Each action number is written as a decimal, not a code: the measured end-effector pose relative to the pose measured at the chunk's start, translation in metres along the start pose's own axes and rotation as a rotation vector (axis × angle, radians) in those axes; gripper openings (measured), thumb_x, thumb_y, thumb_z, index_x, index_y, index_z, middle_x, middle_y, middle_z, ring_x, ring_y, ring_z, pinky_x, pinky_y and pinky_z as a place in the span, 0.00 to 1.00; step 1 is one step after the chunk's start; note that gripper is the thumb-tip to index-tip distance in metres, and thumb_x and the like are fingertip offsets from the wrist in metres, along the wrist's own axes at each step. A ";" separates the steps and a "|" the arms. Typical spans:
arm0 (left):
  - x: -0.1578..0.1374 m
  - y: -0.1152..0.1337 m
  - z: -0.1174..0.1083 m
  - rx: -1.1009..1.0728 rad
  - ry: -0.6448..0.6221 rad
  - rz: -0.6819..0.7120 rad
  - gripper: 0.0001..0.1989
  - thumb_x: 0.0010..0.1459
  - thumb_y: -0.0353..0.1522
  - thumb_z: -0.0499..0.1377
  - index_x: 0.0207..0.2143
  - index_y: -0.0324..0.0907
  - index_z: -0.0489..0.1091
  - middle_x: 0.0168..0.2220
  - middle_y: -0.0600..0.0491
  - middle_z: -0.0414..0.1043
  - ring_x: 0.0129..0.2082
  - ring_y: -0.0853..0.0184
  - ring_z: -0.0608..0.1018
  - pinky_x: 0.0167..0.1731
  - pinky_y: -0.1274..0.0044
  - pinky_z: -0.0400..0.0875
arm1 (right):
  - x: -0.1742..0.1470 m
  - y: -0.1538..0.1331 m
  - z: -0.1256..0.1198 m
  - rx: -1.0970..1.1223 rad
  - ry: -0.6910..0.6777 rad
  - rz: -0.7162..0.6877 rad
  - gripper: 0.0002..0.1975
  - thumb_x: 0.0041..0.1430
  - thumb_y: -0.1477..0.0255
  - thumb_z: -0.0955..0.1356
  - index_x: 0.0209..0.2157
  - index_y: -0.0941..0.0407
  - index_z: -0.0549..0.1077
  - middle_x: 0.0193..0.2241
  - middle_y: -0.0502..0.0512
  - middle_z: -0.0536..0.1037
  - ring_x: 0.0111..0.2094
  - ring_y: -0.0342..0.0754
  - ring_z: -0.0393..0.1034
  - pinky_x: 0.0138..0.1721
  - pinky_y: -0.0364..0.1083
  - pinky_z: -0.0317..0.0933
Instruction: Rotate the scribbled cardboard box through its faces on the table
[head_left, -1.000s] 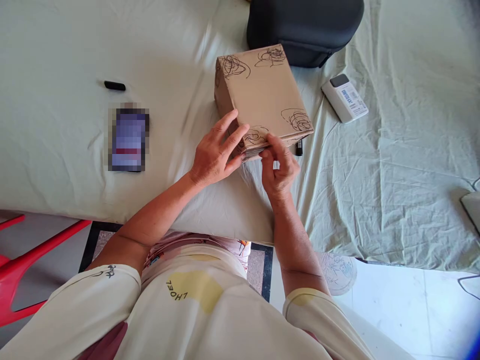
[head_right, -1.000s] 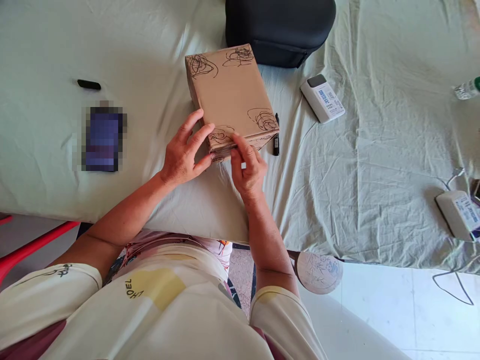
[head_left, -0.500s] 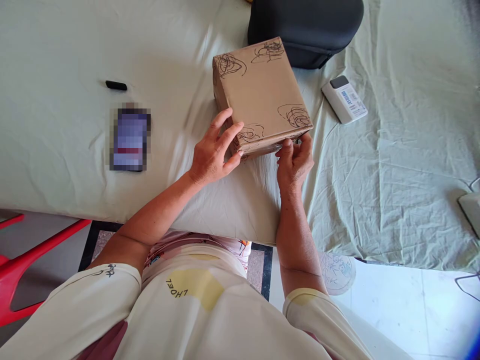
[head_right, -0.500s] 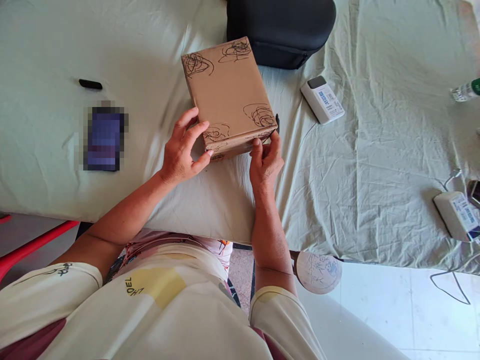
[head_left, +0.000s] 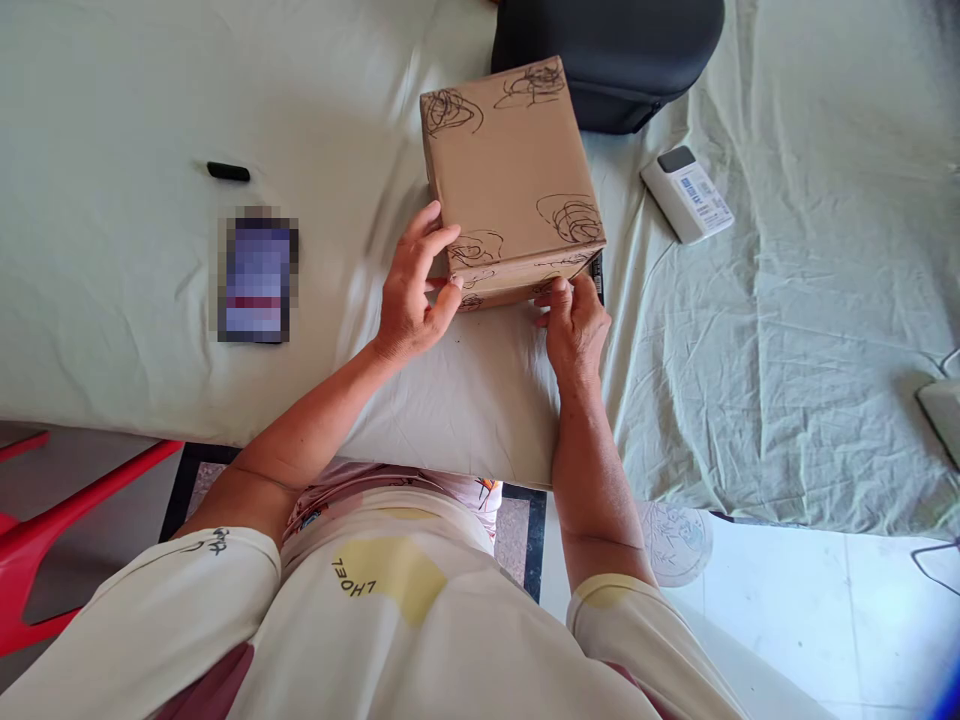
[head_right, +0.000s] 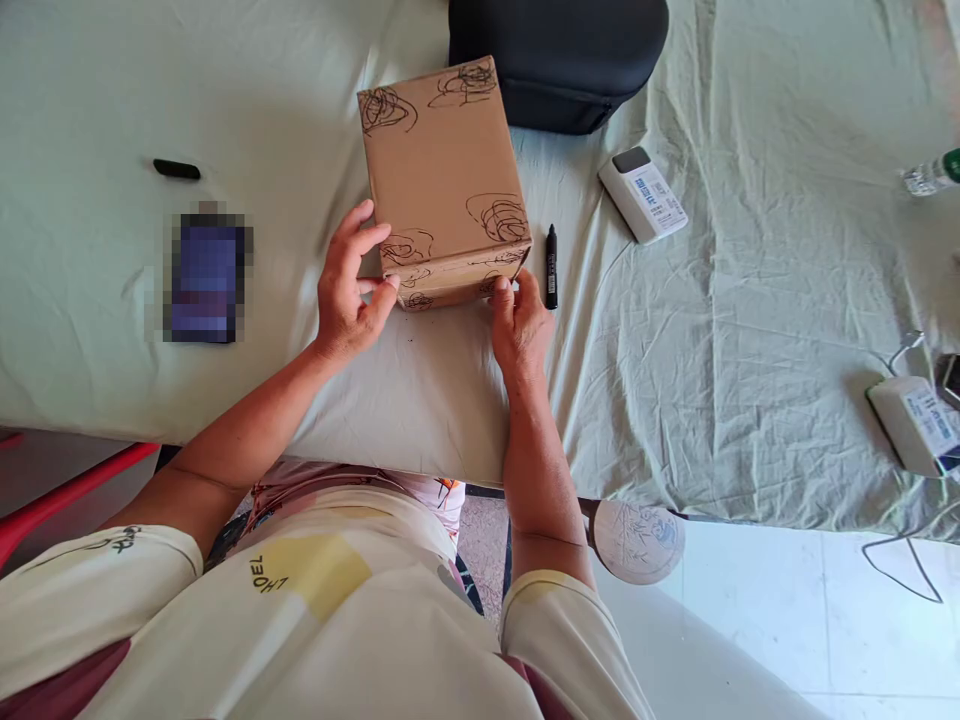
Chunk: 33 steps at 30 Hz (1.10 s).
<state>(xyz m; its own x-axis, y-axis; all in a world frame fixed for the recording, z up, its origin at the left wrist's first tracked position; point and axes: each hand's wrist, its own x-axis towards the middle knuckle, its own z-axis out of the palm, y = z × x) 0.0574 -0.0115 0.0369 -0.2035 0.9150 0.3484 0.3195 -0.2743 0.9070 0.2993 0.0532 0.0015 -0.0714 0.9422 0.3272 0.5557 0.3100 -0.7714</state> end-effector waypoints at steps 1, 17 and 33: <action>0.000 -0.002 0.000 -0.008 0.016 -0.006 0.30 0.63 0.53 0.63 0.62 0.52 0.68 0.74 0.46 0.59 0.76 0.41 0.58 0.56 0.58 0.82 | 0.000 0.001 0.001 0.012 0.008 -0.012 0.30 0.72 0.43 0.61 0.55 0.52 0.75 0.30 0.48 0.81 0.25 0.44 0.76 0.31 0.46 0.72; 0.003 -0.034 0.013 -0.307 0.032 -0.234 0.29 0.62 0.52 0.65 0.60 0.54 0.67 0.59 0.47 0.73 0.58 0.54 0.79 0.49 0.62 0.85 | -0.004 -0.012 0.008 0.020 0.097 -0.331 0.33 0.76 0.53 0.60 0.76 0.45 0.51 0.48 0.60 0.80 0.40 0.50 0.77 0.34 0.50 0.77; 0.004 -0.051 0.014 -0.451 0.017 -0.393 0.26 0.61 0.45 0.64 0.59 0.54 0.65 0.50 0.49 0.77 0.52 0.58 0.82 0.48 0.60 0.86 | -0.014 -0.015 0.025 0.114 0.034 -0.173 0.53 0.67 0.54 0.71 0.78 0.47 0.35 0.35 0.48 0.81 0.28 0.44 0.75 0.30 0.44 0.71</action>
<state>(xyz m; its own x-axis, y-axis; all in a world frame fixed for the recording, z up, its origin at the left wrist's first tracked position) 0.0528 0.0104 -0.0110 -0.2424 0.9696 -0.0337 -0.2068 -0.0177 0.9782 0.2714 0.0385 -0.0054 -0.1290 0.8695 0.4768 0.4402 0.4810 -0.7582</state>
